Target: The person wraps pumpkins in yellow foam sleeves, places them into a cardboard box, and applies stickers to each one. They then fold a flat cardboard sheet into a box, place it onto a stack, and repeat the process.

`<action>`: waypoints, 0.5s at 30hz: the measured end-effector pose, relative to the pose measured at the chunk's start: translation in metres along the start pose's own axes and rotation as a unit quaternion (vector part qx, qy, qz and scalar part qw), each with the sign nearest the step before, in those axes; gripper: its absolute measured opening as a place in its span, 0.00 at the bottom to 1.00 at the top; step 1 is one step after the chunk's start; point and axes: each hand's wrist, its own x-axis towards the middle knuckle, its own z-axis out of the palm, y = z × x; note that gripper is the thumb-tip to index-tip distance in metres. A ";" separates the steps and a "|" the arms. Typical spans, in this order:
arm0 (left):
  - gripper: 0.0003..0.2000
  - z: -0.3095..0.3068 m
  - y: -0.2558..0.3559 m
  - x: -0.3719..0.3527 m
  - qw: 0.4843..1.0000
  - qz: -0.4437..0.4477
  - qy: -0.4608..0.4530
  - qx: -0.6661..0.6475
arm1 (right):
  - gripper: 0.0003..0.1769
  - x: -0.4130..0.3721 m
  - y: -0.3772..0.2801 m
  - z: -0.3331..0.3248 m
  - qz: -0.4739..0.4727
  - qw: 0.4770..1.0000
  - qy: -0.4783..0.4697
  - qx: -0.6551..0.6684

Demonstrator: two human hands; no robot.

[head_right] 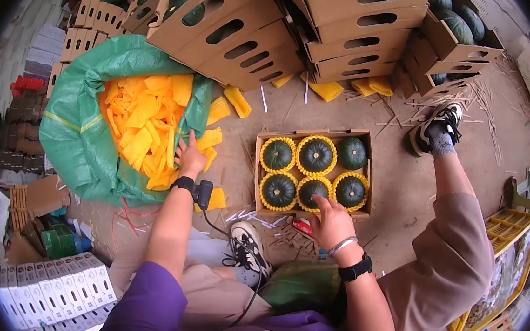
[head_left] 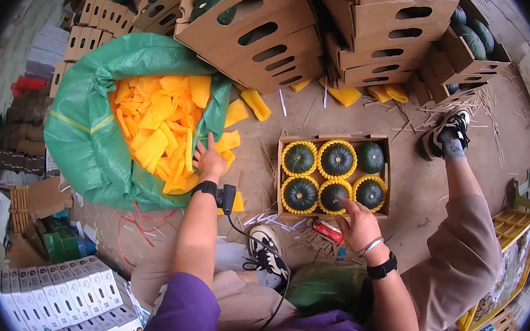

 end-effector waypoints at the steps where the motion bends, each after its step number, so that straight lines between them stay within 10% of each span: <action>1: 0.46 -0.016 -0.005 0.014 0.998 -0.030 0.051 -0.013 | 0.21 -0.011 0.001 -0.003 0.006 1.000 -0.001 0.010; 7: 0.43 -0.078 -0.026 0.048 0.987 -0.034 0.143 -0.059 | 0.20 -0.014 0.005 -0.005 0.058 0.996 -0.038 -0.059; 12: 0.29 -0.051 -0.039 0.040 0.871 0.342 0.176 0.307 | 0.19 0.001 -0.012 0.003 0.044 0.997 -0.058 -0.015; 15: 0.19 -0.047 -0.097 0.097 0.870 0.272 0.137 0.387 | 0.19 -0.001 0.004 0.017 0.049 0.993 -0.095 -0.056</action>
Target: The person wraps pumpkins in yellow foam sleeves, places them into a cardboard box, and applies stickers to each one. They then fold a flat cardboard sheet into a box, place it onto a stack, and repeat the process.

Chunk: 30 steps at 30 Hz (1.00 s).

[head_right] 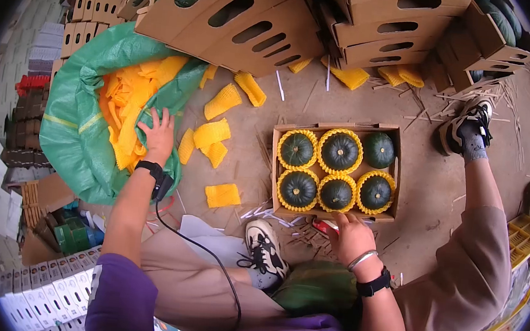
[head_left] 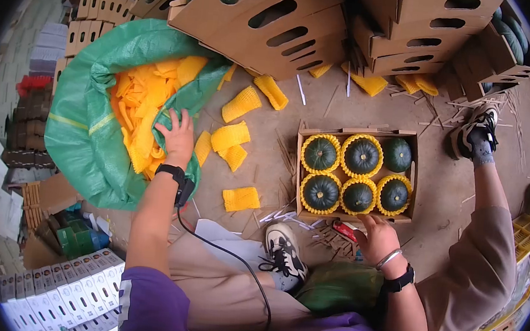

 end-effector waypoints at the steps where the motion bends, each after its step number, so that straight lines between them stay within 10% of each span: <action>1: 0.16 0.020 -0.014 0.008 0.991 -0.033 -0.065 0.109 | 0.19 0.004 -0.002 -0.002 0.020 0.999 -0.027 -0.006; 3: 0.13 0.007 -0.042 0.026 0.948 -0.126 -0.290 0.040 | 0.20 0.015 -0.005 -0.002 0.018 1.000 -0.025 -0.003; 7: 0.21 -0.014 -0.067 0.048 0.883 -0.119 -0.420 -0.174 | 0.20 0.032 -0.015 0.001 -0.013 0.999 0.004 0.035; 8: 0.24 -0.005 -0.065 0.054 0.734 -0.300 -0.350 -0.498 | 0.20 0.031 -0.012 0.003 -0.007 0.999 0.000 0.040; 9: 0.28 0.006 -0.060 0.059 0.466 -0.429 -0.224 -0.741 | 0.21 0.028 -0.008 0.006 0.001 0.999 -0.004 0.045; 10: 0.32 0.015 -0.056 0.059 0.373 -0.443 -0.058 -0.814 | 0.20 0.026 -0.003 0.008 0.010 0.999 -0.010 0.044; 11: 0.32 0.024 -0.057 0.067 0.365 -0.540 0.054 -0.757 | 0.20 0.025 0.002 0.007 0.011 0.999 -0.012 0.042; 14: 0.39 0.016 -0.081 0.059 0.630 -0.390 0.315 -0.593 | 0.20 0.026 0.009 0.004 0.071 0.997 -0.038 -0.001; 20: 0.20 0.047 -0.124 0.044 0.918 -0.218 0.204 -0.259 | 0.19 0.043 -0.005 0.017 0.052 0.997 -0.034 0.049; 24: 0.14 0.078 -0.078 0.038 0.995 0.009 0.043 -0.093 | 0.20 0.050 -0.005 0.024 0.048 0.997 -0.058 0.007; 26: 0.18 0.093 -0.064 0.047 1.000 0.010 -0.029 0.001 | 0.19 0.054 -0.008 0.025 0.065 0.996 -0.047 0.035; 29: 0.19 0.080 -0.044 0.080 0.895 -0.278 -0.247 -0.245 | 0.17 0.059 -0.012 0.027 0.069 0.996 -0.028 0.039; 30: 0.18 0.101 -0.046 0.094 0.733 -0.378 -0.266 -0.499 | 0.17 0.061 -0.015 0.028 0.073 0.996 -0.025 0.041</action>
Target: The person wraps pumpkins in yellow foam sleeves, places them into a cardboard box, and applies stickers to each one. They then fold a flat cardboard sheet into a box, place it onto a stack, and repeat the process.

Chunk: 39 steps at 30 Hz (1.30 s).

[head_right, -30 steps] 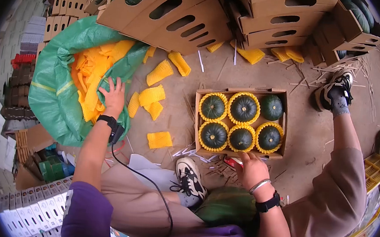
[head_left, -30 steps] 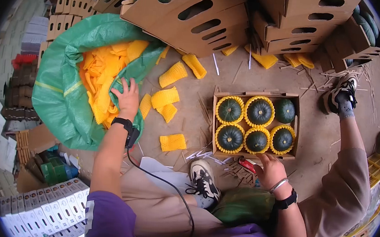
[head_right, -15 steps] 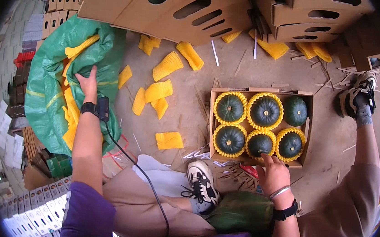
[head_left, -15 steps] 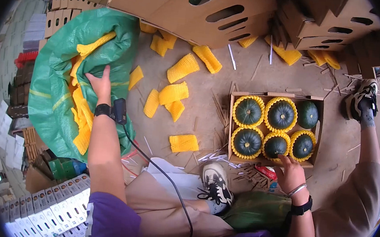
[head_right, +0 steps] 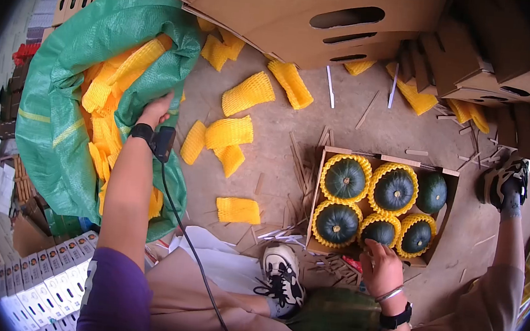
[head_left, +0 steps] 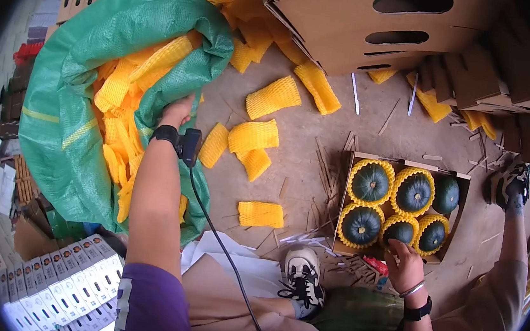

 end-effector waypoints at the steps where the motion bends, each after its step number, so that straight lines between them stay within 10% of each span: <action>1: 0.17 0.008 -0.011 0.038 0.950 -0.077 -0.101 -0.286 | 0.17 0.002 -0.003 0.001 0.003 1.000 0.002 0.003; 3: 0.16 0.034 -0.054 0.103 0.880 -0.034 -0.197 -0.431 | 0.16 0.005 -0.004 0.004 0.005 1.000 0.001 -0.003; 5: 0.17 0.052 -0.038 0.108 0.739 0.081 -0.081 -0.664 | 0.16 0.008 -0.003 0.005 0.009 1.000 0.007 -0.011; 7: 0.19 0.055 -0.029 0.101 0.715 0.056 -0.026 -0.696 | 0.15 0.009 -0.001 0.006 0.010 1.000 0.008 -0.006; 9: 0.19 0.053 -0.030 0.084 0.964 0.209 0.088 -0.139 | 0.13 0.013 0.002 0.008 0.003 1.000 0.023 -0.015; 10: 0.20 0.053 -0.031 0.073 0.941 0.255 0.133 0.178 | 0.11 0.014 0.004 0.008 0.012 0.999 0.025 -0.020; 14: 0.18 0.079 -0.051 0.055 0.895 0.279 0.293 0.190 | 0.08 0.021 -0.003 0.008 0.041 0.999 0.024 -0.021; 21: 0.19 0.080 -0.060 0.038 0.931 0.313 0.084 0.166 | 0.05 0.021 0.003 0.010 0.024 0.997 0.051 -0.044; 34: 0.21 0.131 0.170 0.021 0.875 0.423 0.187 -0.142 | 0.04 0.022 0.006 0.014 0.027 0.995 0.076 -0.060; 39: 0.23 0.135 0.181 -0.049 0.882 0.448 0.135 -0.059 | 0.05 0.023 0.017 0.016 -0.010 0.995 0.080 -0.058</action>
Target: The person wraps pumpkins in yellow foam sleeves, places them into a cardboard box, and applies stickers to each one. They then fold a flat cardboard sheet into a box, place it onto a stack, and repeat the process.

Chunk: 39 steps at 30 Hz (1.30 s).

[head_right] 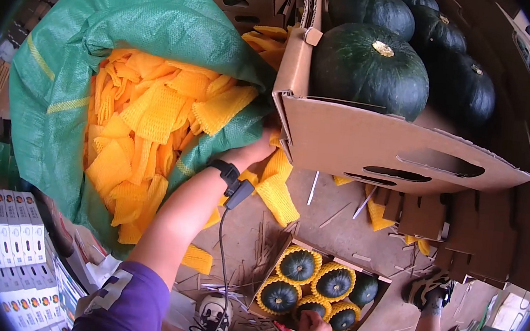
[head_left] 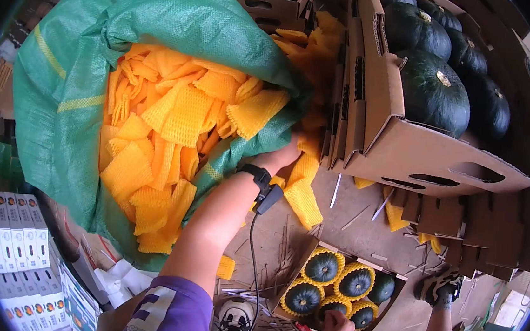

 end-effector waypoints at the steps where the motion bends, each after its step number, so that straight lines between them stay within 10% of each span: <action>1: 0.22 -0.003 0.008 -0.020 0.997 0.001 -0.041 -0.064 | 0.06 0.000 -0.001 0.001 -0.012 1.000 0.008 -0.006; 4: 0.26 -0.067 0.048 -0.082 0.942 -0.063 -0.228 -0.236 | 0.05 -0.006 0.007 0.005 0.027 0.999 -0.006 0.035; 5: 0.26 -0.053 0.036 -0.106 0.942 0.083 -0.234 -0.226 | 0.06 -0.006 0.003 0.002 0.022 0.999 -0.005 0.029; 8: 0.41 -0.101 0.038 -0.122 0.839 0.113 -0.502 -0.175 | 0.07 -0.009 -0.001 -0.003 -0.043 0.999 0.001 0.030; 12: 0.37 -0.102 0.015 -0.064 0.914 -0.058 -0.229 -0.329 | 0.07 0.012 -0.060 -0.040 0.068 0.980 0.002 0.189; 14: 0.27 -0.083 0.019 -0.026 0.936 -0.089 -0.154 -0.302 | 0.07 0.050 -0.098 -0.058 -0.098 0.989 0.061 0.096; 17: 0.19 -0.082 0.040 0.027 0.807 -0.224 -0.166 -0.521 | 0.11 0.118 -0.135 -0.061 -0.225 0.973 0.045 0.014; 19: 0.25 -0.027 -0.015 0.083 0.882 -0.144 0.208 -0.396 | 0.19 0.150 -0.142 -0.044 -0.247 0.966 -0.023 -0.068; 22: 0.36 -0.126 -0.014 0.096 0.862 -0.150 0.399 -0.274 | 0.29 0.183 -0.148 -0.011 -0.269 0.942 -0.085 -0.183; 24: 0.35 -0.141 -0.012 0.093 0.948 -0.262 0.181 0.031 | 0.34 0.201 -0.165 0.004 -0.309 0.914 -0.100 -0.245; 27: 0.31 -0.132 -0.017 0.099 0.961 -0.165 0.094 0.201 | 0.39 0.227 -0.176 0.025 -0.178 0.862 -0.293 -0.373; 32: 0.29 -0.096 -0.050 0.161 0.995 -0.031 0.011 0.092 | 0.38 0.211 -0.129 0.070 -0.198 0.855 -0.266 -0.400; 34: 0.34 -0.067 -0.070 0.193 0.989 0.046 0.138 -0.010 | 0.37 0.214 -0.077 0.126 -0.223 0.927 -0.196 0.229; 35: 0.34 -0.075 -0.063 0.201 0.989 0.047 0.140 -0.014 | 0.37 0.216 -0.102 0.108 -0.223 0.928 -0.194 0.226; 37: 0.46 -0.086 -0.048 0.216 0.975 -0.144 0.151 -0.078 | 0.34 0.213 -0.150 0.075 -0.178 0.882 -0.236 -0.366; 39: 0.48 -0.071 -0.065 0.227 0.972 -0.160 0.129 -0.115 | 0.33 0.212 -0.149 0.079 -0.185 0.875 -0.219 -0.391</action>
